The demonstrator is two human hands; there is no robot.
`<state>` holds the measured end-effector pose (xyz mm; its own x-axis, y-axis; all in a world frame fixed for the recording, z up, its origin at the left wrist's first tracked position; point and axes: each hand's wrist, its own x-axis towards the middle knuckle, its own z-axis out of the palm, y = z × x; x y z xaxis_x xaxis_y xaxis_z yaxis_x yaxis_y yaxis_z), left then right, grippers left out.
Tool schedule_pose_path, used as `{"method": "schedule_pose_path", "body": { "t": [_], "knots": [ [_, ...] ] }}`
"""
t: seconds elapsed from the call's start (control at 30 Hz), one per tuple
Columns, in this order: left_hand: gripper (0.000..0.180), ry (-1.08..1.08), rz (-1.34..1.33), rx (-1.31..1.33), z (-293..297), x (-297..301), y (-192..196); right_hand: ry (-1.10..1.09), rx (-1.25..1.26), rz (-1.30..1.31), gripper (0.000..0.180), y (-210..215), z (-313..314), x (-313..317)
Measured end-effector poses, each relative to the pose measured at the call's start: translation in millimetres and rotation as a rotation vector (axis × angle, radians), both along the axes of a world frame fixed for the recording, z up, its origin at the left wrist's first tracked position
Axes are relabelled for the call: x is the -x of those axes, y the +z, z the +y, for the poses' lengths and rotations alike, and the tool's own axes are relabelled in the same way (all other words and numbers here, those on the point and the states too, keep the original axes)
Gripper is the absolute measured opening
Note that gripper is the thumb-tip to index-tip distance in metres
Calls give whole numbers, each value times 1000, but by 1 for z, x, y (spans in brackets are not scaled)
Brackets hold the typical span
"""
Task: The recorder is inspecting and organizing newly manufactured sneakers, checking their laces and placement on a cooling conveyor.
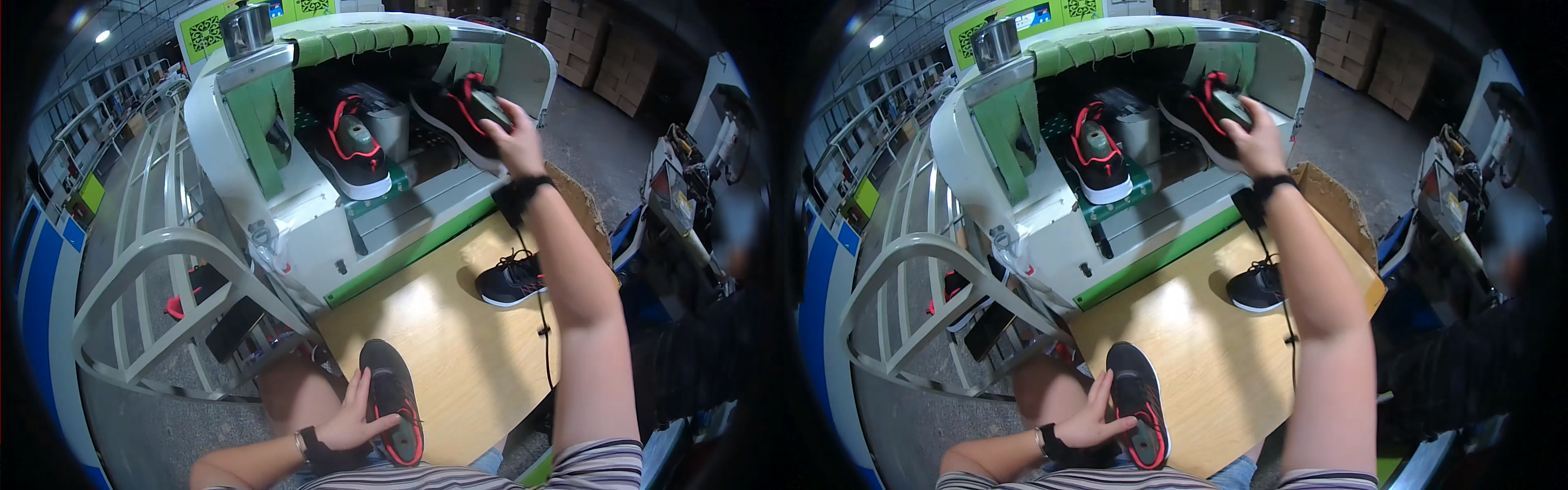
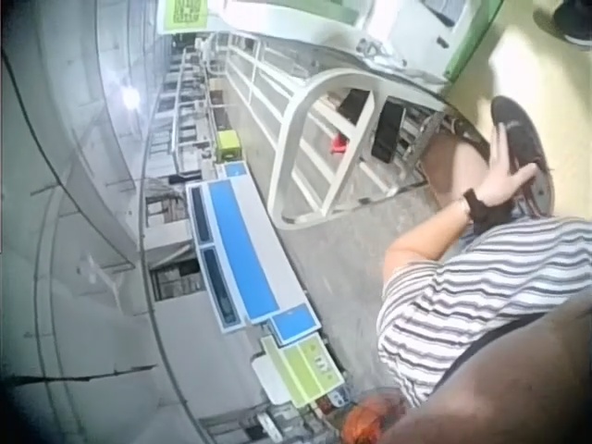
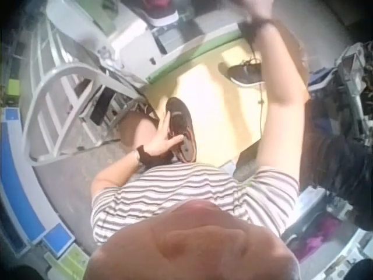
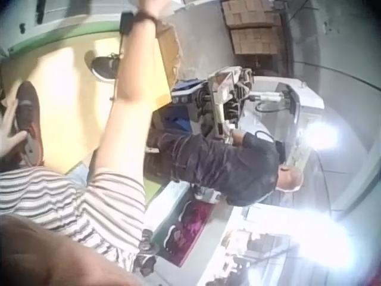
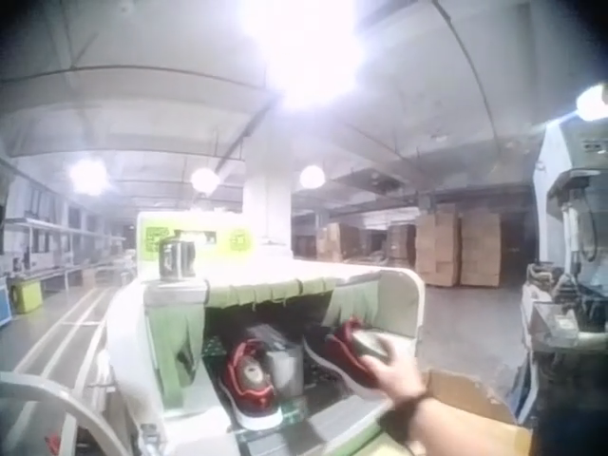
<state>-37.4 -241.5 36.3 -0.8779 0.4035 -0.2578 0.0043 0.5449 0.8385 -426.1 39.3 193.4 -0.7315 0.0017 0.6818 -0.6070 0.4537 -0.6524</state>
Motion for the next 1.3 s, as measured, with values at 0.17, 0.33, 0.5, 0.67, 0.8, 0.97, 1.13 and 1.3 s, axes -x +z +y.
{"method": "schedule_pose_path", "body": {
  "t": [0.17, 0.33, 0.5, 0.67, 0.8, 0.97, 1.13, 1.3],
  "knots": [
    [134, 171, -202, -203, 8, -7, -32, 120, -261, -70, 114, -56, 3, 75],
    [136, 39, -202, -81, 12, -3, -40, 80, -624, -801, 107, -75, 133, -10],
    [135, 35, -256, -142, 12, 12, -35, -139, -1174, -784, 92, -138, 187, -118],
    [129, 198, -455, -543, 13, 28, -31, -214, -944, -852, 78, -164, 187, -186],
    [120, 308, -329, -695, 27, 12, -31, -212, -636, -806, 71, -164, 150, -265],
    [103, 395, -328, -762, 35, -10, -32, -204, -718, -1040, 77, -140, 34, -403],
    [101, 354, -381, -719, 25, -4, -40, 180, -402, -1328, 56, -124, 17, -443],
    [99, 339, -341, -729, 21, -4, -39, 8, -484, -548, 38, -170, 29, -386]
  ]
}}
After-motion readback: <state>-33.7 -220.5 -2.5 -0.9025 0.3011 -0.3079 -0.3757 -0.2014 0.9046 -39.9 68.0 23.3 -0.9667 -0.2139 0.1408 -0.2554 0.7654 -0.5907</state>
